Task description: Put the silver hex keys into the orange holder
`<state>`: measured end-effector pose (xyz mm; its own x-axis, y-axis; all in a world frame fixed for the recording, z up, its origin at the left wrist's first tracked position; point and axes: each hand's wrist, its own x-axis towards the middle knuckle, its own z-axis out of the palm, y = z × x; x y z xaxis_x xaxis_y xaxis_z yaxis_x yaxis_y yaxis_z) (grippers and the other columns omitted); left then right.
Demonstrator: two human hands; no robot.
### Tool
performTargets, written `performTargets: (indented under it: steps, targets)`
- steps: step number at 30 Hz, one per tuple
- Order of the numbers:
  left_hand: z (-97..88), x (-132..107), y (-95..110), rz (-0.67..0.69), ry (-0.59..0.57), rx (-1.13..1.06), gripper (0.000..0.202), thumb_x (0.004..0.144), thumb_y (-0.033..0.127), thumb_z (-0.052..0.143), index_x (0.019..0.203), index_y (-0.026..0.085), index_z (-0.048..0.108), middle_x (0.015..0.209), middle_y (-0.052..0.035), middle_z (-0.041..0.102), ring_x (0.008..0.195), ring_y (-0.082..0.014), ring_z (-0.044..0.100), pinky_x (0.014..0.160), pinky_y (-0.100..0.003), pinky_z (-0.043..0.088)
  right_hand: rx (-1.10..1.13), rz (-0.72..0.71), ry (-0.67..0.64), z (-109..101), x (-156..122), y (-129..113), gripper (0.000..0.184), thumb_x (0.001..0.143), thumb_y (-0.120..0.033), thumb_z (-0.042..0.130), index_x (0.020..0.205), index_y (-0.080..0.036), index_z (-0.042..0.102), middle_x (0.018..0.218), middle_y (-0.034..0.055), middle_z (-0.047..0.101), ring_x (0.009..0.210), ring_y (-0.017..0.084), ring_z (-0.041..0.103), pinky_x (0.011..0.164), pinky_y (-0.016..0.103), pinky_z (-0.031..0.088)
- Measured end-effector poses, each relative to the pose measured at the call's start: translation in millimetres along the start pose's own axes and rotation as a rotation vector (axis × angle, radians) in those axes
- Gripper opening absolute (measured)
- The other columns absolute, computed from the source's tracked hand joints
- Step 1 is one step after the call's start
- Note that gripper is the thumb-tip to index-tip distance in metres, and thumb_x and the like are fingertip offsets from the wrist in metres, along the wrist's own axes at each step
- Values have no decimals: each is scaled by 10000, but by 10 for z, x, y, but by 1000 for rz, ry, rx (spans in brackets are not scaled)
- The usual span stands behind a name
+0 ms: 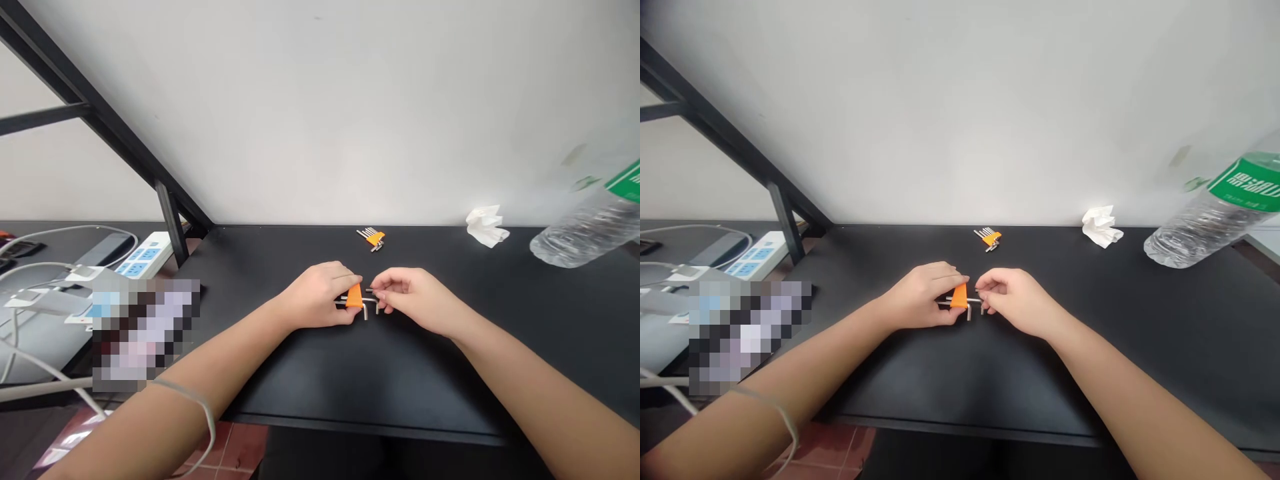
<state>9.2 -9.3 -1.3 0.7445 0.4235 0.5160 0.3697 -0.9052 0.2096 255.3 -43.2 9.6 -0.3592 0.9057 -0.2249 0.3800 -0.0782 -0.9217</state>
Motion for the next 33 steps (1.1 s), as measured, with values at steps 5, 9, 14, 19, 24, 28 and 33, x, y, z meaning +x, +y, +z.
performTargets:
  steps: [5,9,14,19,24,28,33]
  targets:
    - [-4,-20,-29,35,174,27,473,814,270,716,1272,183,635,1033,-107,753,929,-230,735,859,-402,643,-106,74,-111,-38,-28,-10,251,962,-372,591,815,-187,674,614,-1,657,493,129,594,486,244,488]
    - [10,3,-2,46,171,42,442,831,269,713,1256,176,638,1022,-102,761,922,-222,747,913,-414,643,-24,29,-128,38,-29,0,272,987,-342,547,803,-177,662,609,3,672,520,138,644,562,261,536]
    - [66,4,13,52,59,31,386,880,308,704,1241,183,652,989,-80,776,909,-225,752,1007,-449,607,59,25,-218,135,-30,11,231,985,-243,501,854,-172,678,764,36,739,687,176,738,688,306,593]
    - [51,-29,-59,-80,-109,40,369,889,359,739,1201,176,672,1006,-94,756,917,-240,718,895,-412,592,-472,-171,-3,71,-3,38,234,996,-226,521,916,-210,740,799,23,697,718,168,669,688,305,504]
    - [-7,6,-86,-278,-296,-2,414,827,504,796,1090,201,694,862,-36,693,829,-221,657,769,-355,524,-928,-355,136,1,74,137,212,1005,-183,540,949,-194,744,986,62,639,816,175,609,717,308,456]
    - [-18,20,-107,-357,-324,-77,458,793,543,822,1081,215,686,904,-25,686,853,-216,640,772,-349,501,-1063,-326,94,89,89,148,244,1011,-138,487,871,-174,685,954,47,605,621,118,492,586,287,368]
    - [0,-14,-152,-429,-282,-149,579,759,456,864,1247,216,665,994,-47,700,919,-233,656,787,-353,537,-1088,-323,121,198,43,71,134,943,-146,549,831,-178,616,888,25,608,560,109,413,537,296,271]
